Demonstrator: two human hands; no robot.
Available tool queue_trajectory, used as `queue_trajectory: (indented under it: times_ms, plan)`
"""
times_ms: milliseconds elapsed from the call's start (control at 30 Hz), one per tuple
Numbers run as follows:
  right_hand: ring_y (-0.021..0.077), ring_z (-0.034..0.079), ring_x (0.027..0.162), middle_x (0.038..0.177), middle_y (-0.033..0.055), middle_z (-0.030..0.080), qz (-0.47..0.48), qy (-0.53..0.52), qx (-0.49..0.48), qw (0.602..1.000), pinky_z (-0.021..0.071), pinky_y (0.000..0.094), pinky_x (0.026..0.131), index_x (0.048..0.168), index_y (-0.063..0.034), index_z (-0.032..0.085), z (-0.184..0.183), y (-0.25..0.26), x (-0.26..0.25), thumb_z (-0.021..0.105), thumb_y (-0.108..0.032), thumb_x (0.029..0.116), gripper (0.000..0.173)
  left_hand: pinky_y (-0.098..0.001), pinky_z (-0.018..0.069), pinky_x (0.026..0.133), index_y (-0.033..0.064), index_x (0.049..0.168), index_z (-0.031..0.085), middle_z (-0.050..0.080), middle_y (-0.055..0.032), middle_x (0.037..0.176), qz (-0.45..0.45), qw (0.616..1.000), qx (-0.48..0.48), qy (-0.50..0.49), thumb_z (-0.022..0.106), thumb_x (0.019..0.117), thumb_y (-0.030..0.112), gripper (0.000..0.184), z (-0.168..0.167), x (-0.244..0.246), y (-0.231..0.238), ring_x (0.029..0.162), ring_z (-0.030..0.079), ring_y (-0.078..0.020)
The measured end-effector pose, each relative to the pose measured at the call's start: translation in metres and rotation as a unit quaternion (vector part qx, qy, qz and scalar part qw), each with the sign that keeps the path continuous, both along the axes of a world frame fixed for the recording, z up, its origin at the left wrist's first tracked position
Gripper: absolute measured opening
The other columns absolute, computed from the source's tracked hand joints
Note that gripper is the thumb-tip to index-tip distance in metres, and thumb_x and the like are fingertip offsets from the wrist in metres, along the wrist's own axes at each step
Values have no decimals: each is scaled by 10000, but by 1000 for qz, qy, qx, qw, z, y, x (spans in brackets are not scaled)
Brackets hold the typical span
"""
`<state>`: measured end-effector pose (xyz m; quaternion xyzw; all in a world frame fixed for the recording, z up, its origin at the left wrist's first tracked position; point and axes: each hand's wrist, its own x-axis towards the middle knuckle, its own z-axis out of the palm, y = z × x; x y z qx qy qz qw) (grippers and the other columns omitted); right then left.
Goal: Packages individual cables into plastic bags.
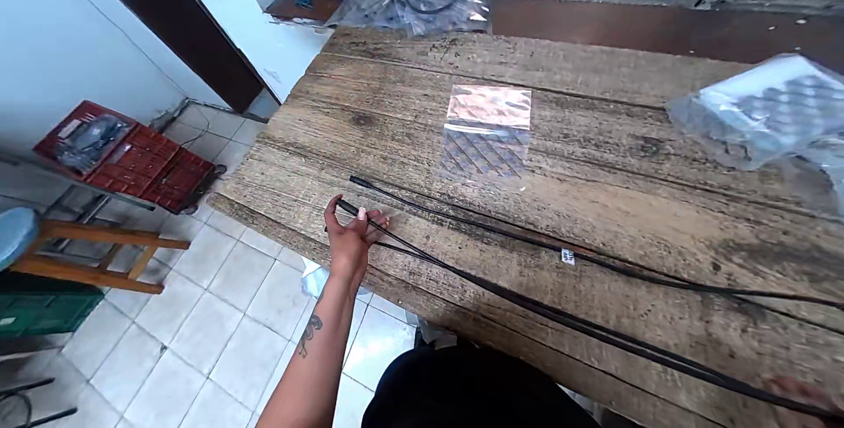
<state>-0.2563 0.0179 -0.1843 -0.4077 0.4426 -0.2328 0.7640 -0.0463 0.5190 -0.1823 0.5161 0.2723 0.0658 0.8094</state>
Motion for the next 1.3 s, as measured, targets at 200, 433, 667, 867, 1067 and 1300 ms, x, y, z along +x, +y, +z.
queue_trajectory:
  times_ms: [200,433,667,867,1067,1300]
  plan:
    - [87,706,658,718,-20,664,-20,44,-26,998,628,254,631,1075,-77,467,4,25,25,317,-151,1125,174,-365,592,745,123,1478,262,637,-80,967,-40,999,-5,13,378,1116,153,381,16,-27,-82,812,692,-183]
    - [93,617,587,762,19,629,296,14,-413,861,562,292,543,1577,-47,321,83,134,137,404,-124,1096,494,-236,430,509,156,1493,519,597,-25,699,-606,736,302,-4,446,1083,100,420,83,5,-63,519,488,-70]
    - [297,727,889,1011,137,731,429,-75,-736,518,603,449,778,1323,-41,663,58,177,150,540,-8,978,368,-200,440,597,182,1399,630,600,45,725,-740,583,332,-52,487,1069,123,365,81,5,-73,597,500,-11]
    - [283,678,751,914,99,699,462,10,-708,533,566,497,652,1416,-176,621,17,163,108,567,-616,958,638,-271,554,609,40,1170,699,674,-9,756,-463,853,239,-17,628,1004,212,250,6,-50,-58,620,622,-89]
    - [471,602,1149,1429,249,542,561,140,-625,524,487,695,813,1589,-192,396,26,169,67,612,-977,504,1357,-177,403,530,89,923,602,477,108,631,-197,965,173,-22,407,1031,179,240,-25,-84,-127,533,445,4]
    - [458,561,1238,1523,275,441,511,150,-584,612,512,628,892,1604,-96,334,20,172,70,687,-864,581,1327,-255,426,503,87,1000,652,511,28,643,-325,890,314,-68,425,1071,321,334,-6,-29,-149,521,472,-74]
